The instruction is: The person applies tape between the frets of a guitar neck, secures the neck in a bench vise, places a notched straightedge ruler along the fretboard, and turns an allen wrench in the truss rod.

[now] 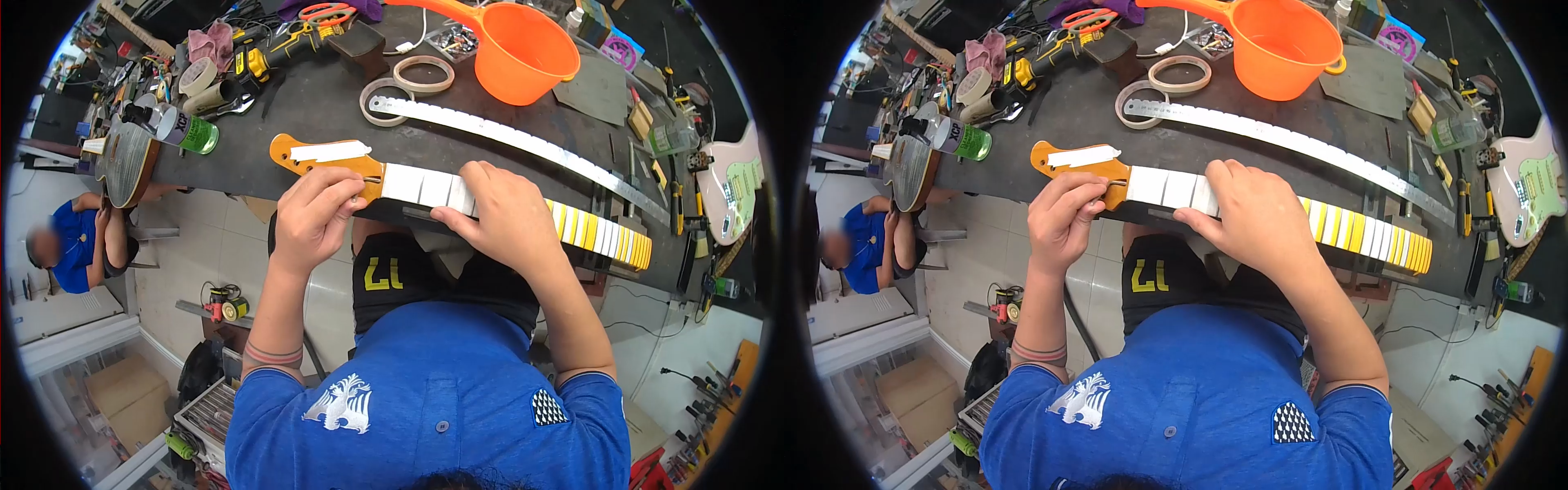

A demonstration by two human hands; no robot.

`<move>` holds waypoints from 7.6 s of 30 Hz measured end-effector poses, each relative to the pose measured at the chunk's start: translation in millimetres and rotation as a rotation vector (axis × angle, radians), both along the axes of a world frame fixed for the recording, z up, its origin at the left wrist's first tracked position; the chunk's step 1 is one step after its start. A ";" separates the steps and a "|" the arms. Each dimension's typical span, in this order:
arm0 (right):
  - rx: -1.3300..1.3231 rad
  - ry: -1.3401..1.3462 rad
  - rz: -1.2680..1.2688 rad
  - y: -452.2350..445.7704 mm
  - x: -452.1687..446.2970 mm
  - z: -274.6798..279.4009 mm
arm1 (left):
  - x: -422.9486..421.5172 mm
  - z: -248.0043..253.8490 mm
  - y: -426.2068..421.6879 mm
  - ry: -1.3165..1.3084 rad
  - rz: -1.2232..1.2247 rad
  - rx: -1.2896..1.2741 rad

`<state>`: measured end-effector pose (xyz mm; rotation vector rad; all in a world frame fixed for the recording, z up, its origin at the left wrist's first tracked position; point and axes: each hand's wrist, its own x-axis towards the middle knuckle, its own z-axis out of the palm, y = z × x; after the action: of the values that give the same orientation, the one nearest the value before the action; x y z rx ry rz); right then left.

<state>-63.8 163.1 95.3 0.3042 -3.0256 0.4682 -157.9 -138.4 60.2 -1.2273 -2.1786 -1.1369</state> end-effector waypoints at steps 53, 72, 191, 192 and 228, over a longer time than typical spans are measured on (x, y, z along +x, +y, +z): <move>-0.073 0.079 0.011 4.7 1.8 -7.9 | 15.6 2.6 6.6 -0.146 0.054 0.034; -0.070 0.073 0.056 6.0 0.0 -1.4 | 68.9 -58.2 2.6 -0.102 0.190 0.326; -0.030 0.059 0.068 11.5 6.6 1.7 | 16.6 -10.3 27.4 -0.064 0.145 0.082; -0.033 0.067 0.070 11.3 6.8 1.2 | 17.3 -9.7 28.5 -0.073 0.157 0.083; 0.080 -0.206 -0.266 154.2 -19.7 16.4 | -108.2 18.5 47.5 0.064 0.311 -0.284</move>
<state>-83.5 317.2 111.7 -0.1537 -3.2211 0.3787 -266.1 -90.9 78.7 -0.9656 -2.4341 -0.6719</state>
